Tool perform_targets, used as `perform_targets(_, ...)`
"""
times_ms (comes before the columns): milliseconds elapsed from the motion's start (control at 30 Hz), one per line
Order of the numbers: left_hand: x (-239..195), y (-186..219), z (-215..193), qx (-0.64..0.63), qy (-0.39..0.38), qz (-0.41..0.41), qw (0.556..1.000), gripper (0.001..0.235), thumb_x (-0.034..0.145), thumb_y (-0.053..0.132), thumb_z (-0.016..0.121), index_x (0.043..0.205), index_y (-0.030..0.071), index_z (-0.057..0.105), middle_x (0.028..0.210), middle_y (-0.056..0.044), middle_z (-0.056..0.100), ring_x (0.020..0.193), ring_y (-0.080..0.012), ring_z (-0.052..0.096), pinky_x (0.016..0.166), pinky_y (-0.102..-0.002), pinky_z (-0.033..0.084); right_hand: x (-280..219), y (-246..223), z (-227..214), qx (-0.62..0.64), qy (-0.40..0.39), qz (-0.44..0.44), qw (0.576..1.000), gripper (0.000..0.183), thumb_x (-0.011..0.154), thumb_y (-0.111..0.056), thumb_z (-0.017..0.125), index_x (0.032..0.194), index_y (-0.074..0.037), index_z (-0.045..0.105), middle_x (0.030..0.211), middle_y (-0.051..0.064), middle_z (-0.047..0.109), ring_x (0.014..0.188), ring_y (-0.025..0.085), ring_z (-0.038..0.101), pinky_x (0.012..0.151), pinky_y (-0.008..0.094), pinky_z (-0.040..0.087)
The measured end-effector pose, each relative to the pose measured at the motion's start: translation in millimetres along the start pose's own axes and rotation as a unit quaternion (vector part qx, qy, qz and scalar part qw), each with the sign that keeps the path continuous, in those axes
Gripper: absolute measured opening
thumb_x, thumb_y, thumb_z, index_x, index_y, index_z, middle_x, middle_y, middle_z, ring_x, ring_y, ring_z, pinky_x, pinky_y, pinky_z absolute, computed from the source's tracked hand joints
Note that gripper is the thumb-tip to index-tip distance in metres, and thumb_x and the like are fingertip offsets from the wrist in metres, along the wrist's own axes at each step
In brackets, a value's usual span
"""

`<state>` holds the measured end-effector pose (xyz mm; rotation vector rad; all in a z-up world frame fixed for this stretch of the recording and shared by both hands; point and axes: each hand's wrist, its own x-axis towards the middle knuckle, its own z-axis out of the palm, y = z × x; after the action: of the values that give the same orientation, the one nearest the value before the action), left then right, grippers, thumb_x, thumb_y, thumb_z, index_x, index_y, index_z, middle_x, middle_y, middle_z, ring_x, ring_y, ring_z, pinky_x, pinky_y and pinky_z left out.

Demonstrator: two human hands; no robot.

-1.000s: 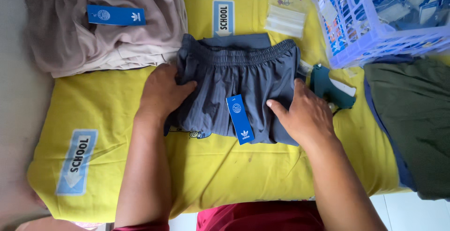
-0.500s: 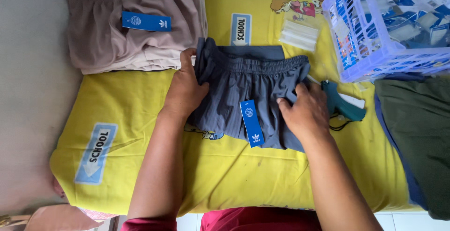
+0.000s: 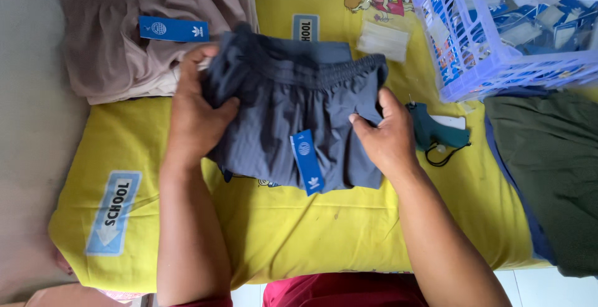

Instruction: The person attaches blue brand tags to the waistbands of several pairs of shorts using a hot glue gun. They handle dark gray, olive green, and purple shorts, applying glue to the tags and pressing them onto the fabric before folding the items.

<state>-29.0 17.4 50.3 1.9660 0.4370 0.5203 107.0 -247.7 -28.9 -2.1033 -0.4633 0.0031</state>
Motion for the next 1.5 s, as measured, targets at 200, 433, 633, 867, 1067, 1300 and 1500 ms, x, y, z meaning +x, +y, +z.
perform_targets(200, 5.3, -53.6, -6.6, 0.234, 0.005, -0.185, 0.955, 0.085, 0.079, 0.029, 0.08, 0.151, 0.02, 0.037, 0.118, -0.029, 0.066, 0.112, -0.0486, 0.063, 0.091, -0.061, 0.051, 9.4, -15.3, 10.9, -0.168, -0.112, 0.091, 0.975, 0.073, 0.085, -0.05, 0.072, 0.138, -0.004, 0.049, 0.135, 0.022, 0.056, 0.13, 0.039, 0.054, 0.106, 0.05, 0.045)
perform_targets(433, 12.6, -57.9, 1.9, 0.235, -0.038, -0.194, 0.952, 0.091, 0.073, 0.023, 0.081, 0.152, 0.022, 0.036, 0.129, -0.025, 0.064, 0.123, -0.0446, 0.059, 0.103, -0.055, 0.048, 34.1, -8.6, 34.3, -0.186, -0.139, 0.118, 0.966, 0.086, 0.084, -0.051, 0.073, 0.147, -0.005, 0.037, 0.136, 0.024, 0.059, 0.127, 0.041, 0.057, 0.105, 0.053, 0.047)
perform_targets(633, 11.9, -62.0, 3.9, 0.182, 0.005, -0.177, 0.967, 0.086, 0.069, 0.027, 0.078, 0.148, 0.026, 0.045, 0.127, -0.017, 0.067, 0.123, -0.0372, 0.061, 0.104, -0.05, 0.049, 36.0, 18.3, 52.3, -0.131, -0.083, 0.046, 0.987, 0.03, 0.084, -0.037, 0.072, 0.099, -0.011, 0.074, 0.094, 0.013, 0.074, 0.103, 0.036, 0.069, 0.082, 0.05, 0.056)
perform_targets(867, -10.0, -51.2, 14.5, 0.198, 0.025, -0.02, 0.98, 0.091, 0.082, -0.003, 0.058, 0.16, 0.024, 0.02, 0.143, -0.032, 0.049, 0.113, -0.0563, 0.06, 0.093, -0.062, 0.053, 33.3, 34.0, 63.5, -0.109, 0.039, -0.12, 0.986, 0.034, 0.087, -0.013, 0.069, 0.118, 0.0, 0.066, 0.101, 0.026, 0.07, 0.095, 0.045, 0.068, 0.076, 0.054, 0.057)
perform_targets(1067, -23.5, -40.9, 13.9, 0.323, -0.054, 0.009, 0.945, 0.095, 0.088, -0.011, 0.046, 0.161, 0.041, 0.016, 0.163, -0.027, 0.02, 0.107, -0.0551, 0.063, 0.087, -0.056, 0.059, 16.9, -21.7, 57.1, -0.177, 0.024, -0.189, 0.966, 0.086, 0.086, 0.008, 0.063, 0.16, -0.007, 0.022, 0.127, 0.033, 0.058, 0.097, 0.053, 0.065, 0.076, 0.063, 0.058)
perform_targets(1300, -14.9, -81.3, 16.5, 0.282, -0.009, 0.063, 0.957, 0.068, 0.096, 0.0, 0.045, 0.144, 0.048, 0.051, 0.152, -0.015, 0.046, 0.119, -0.0436, 0.061, 0.096, -0.049, 0.056, 49.8, 42.9, 80.7, -0.243, -0.001, -0.233, 0.942, 0.055, 0.078, -0.004, 0.062, 0.127, -0.027, 0.072, 0.09, 0.008, 0.064, 0.079, 0.037, 0.071, 0.064, 0.05, 0.058)
perform_targets(1500, -8.8, -64.4, -27.0, 0.218, 0.087, 0.116, 0.965, 0.057, 0.084, -0.006, 0.053, 0.128, 0.026, 0.071, 0.131, -0.022, 0.062, 0.12, -0.0446, 0.062, 0.099, -0.05, 0.053, 47.3, -25.8, 62.7, -0.162, 0.121, -0.374, 0.905, 0.056, 0.078, 0.0, 0.063, 0.131, -0.018, 0.073, 0.085, 0.007, 0.062, 0.075, 0.032, 0.067, 0.065, 0.042, 0.057)
